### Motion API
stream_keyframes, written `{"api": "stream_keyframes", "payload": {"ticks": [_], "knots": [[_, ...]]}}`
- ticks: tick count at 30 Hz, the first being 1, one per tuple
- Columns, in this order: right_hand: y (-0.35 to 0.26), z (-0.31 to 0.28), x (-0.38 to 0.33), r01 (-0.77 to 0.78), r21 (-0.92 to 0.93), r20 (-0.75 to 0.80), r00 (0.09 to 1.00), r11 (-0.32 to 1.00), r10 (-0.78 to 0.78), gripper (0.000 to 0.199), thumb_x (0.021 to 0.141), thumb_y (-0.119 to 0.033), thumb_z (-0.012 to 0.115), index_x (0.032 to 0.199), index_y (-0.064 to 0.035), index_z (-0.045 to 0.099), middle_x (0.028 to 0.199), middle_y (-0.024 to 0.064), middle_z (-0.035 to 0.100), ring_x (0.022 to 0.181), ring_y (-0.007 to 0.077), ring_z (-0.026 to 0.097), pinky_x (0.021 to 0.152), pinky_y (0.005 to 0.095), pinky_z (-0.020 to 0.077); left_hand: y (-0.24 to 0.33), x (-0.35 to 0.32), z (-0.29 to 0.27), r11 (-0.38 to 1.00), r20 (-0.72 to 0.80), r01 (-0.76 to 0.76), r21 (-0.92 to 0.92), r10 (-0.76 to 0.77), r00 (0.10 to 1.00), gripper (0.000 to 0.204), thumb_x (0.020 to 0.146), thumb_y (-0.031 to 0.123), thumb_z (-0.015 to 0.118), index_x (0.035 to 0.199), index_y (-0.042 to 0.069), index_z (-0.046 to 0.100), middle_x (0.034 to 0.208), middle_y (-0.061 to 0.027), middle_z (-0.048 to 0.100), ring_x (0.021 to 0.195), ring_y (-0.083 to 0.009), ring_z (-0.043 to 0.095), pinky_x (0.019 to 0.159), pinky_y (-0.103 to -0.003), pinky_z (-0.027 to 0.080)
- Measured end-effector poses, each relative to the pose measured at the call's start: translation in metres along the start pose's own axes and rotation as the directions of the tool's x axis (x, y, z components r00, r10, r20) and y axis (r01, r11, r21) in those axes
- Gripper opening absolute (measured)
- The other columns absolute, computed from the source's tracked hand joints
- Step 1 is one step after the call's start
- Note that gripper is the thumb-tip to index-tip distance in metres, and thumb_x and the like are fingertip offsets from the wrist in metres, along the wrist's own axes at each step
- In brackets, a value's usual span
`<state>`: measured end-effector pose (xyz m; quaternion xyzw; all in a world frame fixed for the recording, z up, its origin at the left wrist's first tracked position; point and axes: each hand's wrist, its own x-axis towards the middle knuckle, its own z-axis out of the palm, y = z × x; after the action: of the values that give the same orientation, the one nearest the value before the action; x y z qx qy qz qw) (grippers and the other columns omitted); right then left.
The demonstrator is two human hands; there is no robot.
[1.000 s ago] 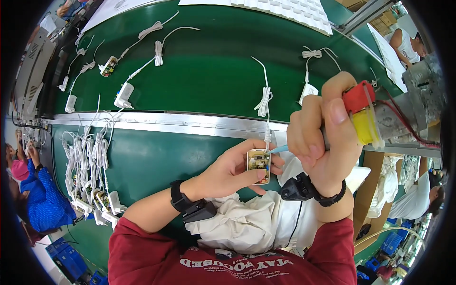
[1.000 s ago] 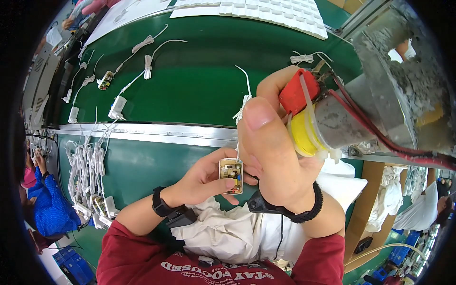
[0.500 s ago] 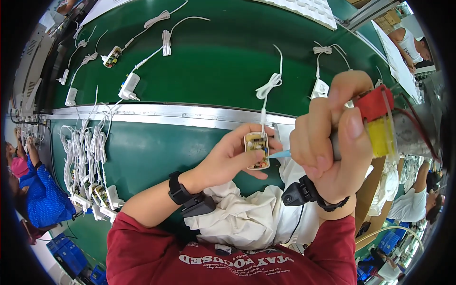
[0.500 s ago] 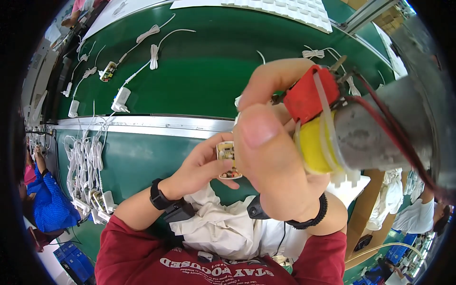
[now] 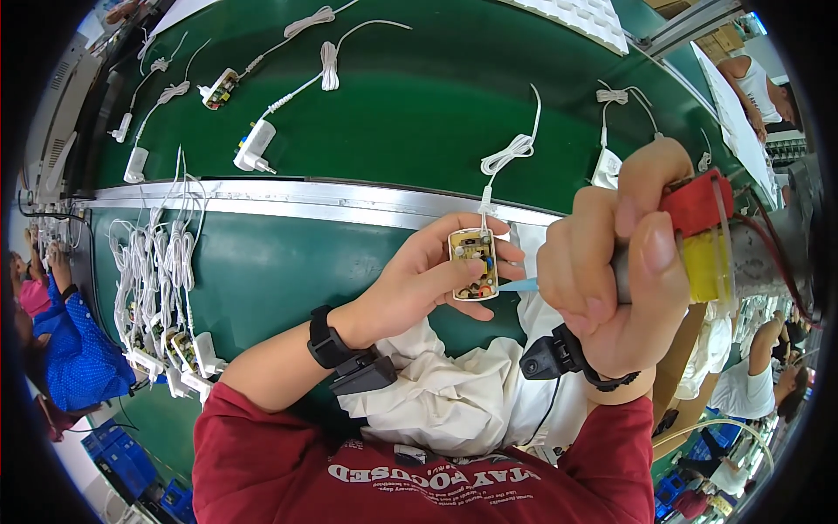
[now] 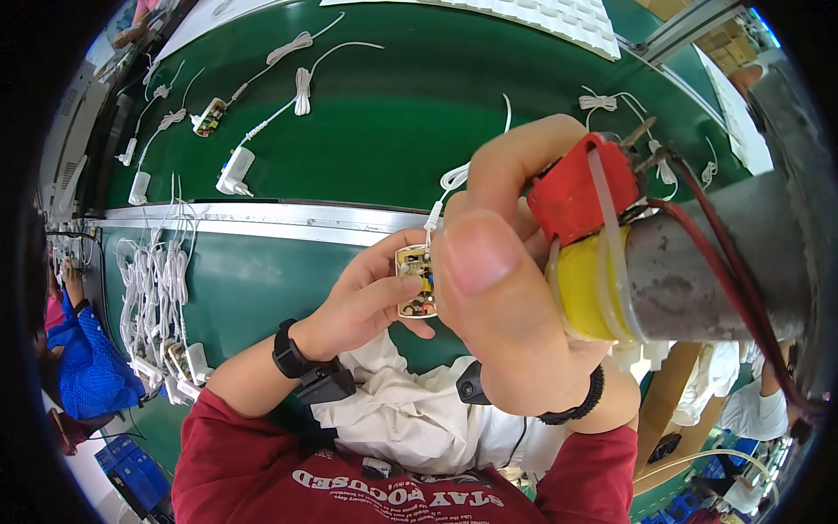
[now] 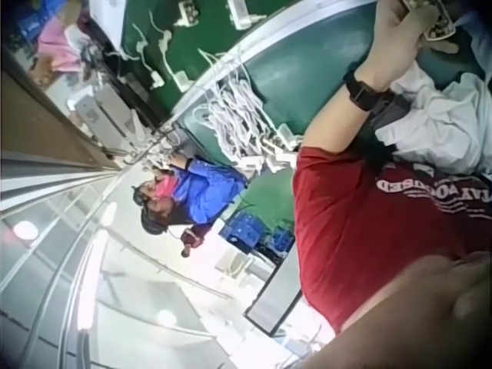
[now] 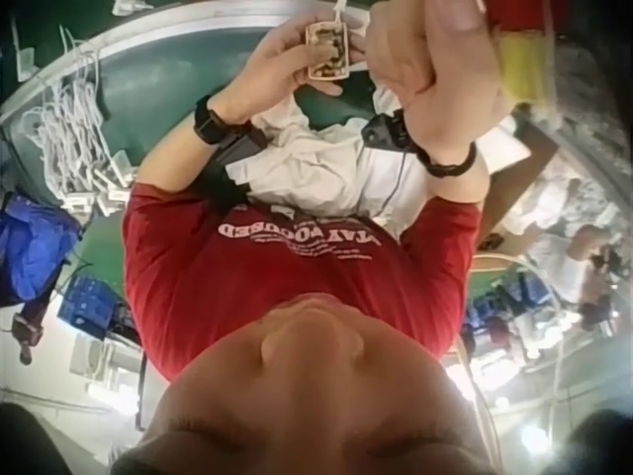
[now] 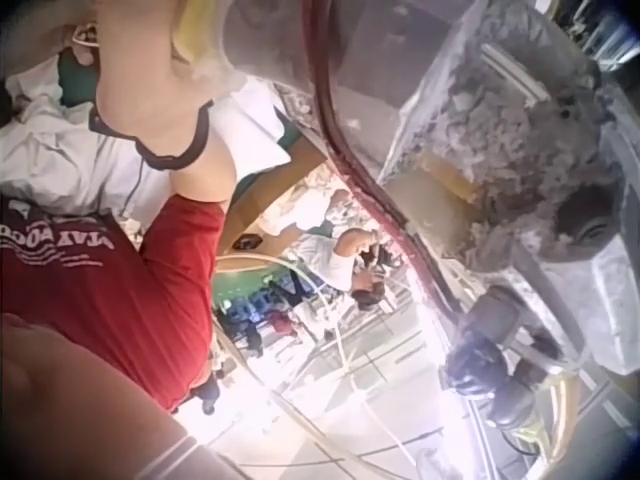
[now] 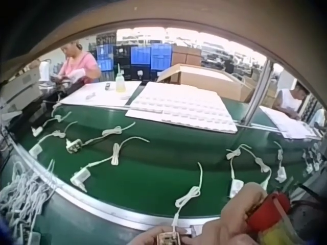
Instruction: The person picks up a power adapter, applies glue to the internal components using a dispenser, and places it back onto the conveyor belt, repeating this process for several units.
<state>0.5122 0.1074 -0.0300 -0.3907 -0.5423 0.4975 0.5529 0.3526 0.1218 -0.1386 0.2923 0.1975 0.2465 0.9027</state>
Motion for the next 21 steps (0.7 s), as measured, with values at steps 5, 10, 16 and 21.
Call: {"api": "stream_keyframes", "payload": {"ticks": [5,10,16,21], "knots": [[-0.004,0.001,-0.003,-0.041,-0.075,-0.031,0.999,0.996,0.038,0.026,0.095,-0.033,0.044,0.090,-0.0103,0.032,0.048,-0.0007,0.036,0.034,0.0075,0.030,0.034,0.0219,0.0254,-0.001,0.001,-0.001,0.999,0.028,0.003,-0.051,-0.001,1.000,0.037,0.094,0.012,0.043,0.131,0.008,0.036,0.124,-0.0109,0.051,0.115,-0.0227,0.052,0.081,-0.037,0.054],[0.005,0.007,-0.007,0.015,0.047,0.015,1.000,0.999,-0.016,0.028,0.094,-0.034,0.048,0.091,-0.0106,0.032,0.048,-0.0003,0.037,0.034,0.0079,0.031,0.034,0.0226,0.0252,-0.006,0.000,-0.002,0.979,0.131,0.021,-0.204,0.006,0.991,0.040,0.096,0.015,0.041,0.135,0.007,0.032,0.131,-0.0118,0.045,0.119,-0.0228,0.047,0.088,-0.041,0.051],[0.007,0.007,-0.007,-0.003,0.083,0.053,0.999,0.997,-0.002,0.030,0.093,-0.035,0.049,0.091,-0.0109,0.032,0.048,-0.0003,0.037,0.034,0.0083,0.031,0.034,0.0228,0.0253,-0.006,-0.001,-0.004,0.982,0.151,0.023,-0.187,0.005,0.989,0.042,0.097,0.017,0.040,0.136,0.008,0.030,0.134,-0.0124,0.041,0.121,-0.0231,0.045,0.091,-0.043,0.049],[0.003,0.004,-0.007,-0.006,0.080,0.038,0.999,0.997,0.003,0.030,0.093,-0.036,0.049,0.092,-0.0103,0.032,0.047,-0.0005,0.037,0.034,0.0081,0.030,0.034,0.0228,0.0253,-0.003,0.000,0.001,0.982,0.160,0.028,-0.188,0.003,0.987,0.042,0.097,0.018,0.040,0.136,0.008,0.030,0.133,-0.0121,0.042,0.120,-0.0229,0.045,0.091,-0.043,0.049]]}}
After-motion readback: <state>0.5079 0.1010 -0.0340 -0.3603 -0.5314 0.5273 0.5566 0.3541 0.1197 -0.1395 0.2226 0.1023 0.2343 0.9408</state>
